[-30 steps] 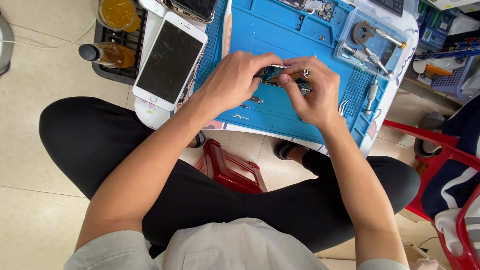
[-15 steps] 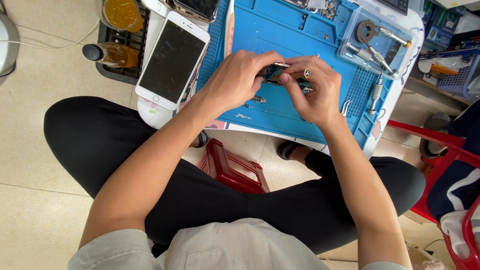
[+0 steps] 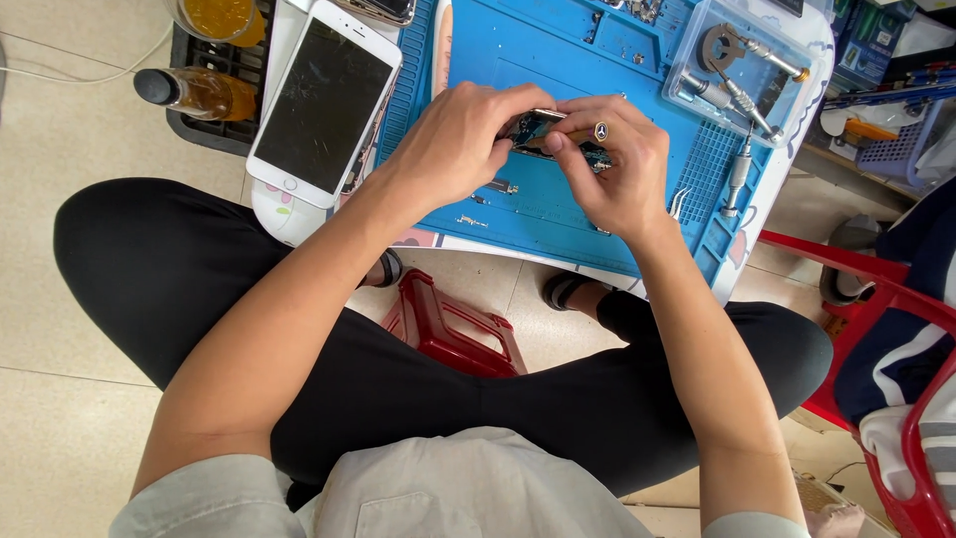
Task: The person uses a screwdriver to remove screws from a disassembled smartphone frame placed on a blue mat. They then use a metal prying tool to carefully separate the screen assembly from the phone's chassis, lifting the screen to reveal the internal components.
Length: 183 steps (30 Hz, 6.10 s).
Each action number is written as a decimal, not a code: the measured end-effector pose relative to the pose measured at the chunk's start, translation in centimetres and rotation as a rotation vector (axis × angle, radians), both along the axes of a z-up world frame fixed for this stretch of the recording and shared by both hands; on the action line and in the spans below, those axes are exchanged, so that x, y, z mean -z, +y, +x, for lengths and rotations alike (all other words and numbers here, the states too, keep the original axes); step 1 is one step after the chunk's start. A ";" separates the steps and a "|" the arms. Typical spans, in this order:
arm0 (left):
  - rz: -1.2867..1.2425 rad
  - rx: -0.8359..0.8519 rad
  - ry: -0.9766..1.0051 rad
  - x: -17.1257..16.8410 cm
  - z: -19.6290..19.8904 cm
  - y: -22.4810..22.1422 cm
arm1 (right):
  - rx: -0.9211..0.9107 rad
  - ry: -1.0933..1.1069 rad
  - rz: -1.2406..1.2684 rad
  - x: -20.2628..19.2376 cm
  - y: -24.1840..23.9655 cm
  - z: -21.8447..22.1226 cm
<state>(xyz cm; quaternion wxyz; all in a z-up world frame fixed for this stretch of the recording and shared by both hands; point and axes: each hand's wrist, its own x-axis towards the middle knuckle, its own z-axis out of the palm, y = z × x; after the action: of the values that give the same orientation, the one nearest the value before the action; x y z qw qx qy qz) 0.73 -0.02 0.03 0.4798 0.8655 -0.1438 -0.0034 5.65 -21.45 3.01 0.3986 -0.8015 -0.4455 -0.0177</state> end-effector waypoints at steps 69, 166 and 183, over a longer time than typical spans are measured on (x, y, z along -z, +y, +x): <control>0.045 0.057 0.040 -0.3 -0.1 0.1 | -0.016 0.035 0.004 -0.1 -0.3 0.1; 0.391 -0.178 -0.065 -2.2 -4.2 0.7 | 0.049 0.274 0.118 -0.5 -1.0 -0.6; 0.233 -0.286 0.004 -1.9 -3.9 -0.1 | 0.020 0.377 0.163 -1.6 -0.9 -1.0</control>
<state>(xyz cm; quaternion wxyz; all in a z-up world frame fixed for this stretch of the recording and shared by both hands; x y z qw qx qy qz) -3.18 -0.07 1.91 0.3723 0.9268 -0.0171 0.0464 4.64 -22.33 4.62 0.5384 -0.7600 -0.3521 0.0926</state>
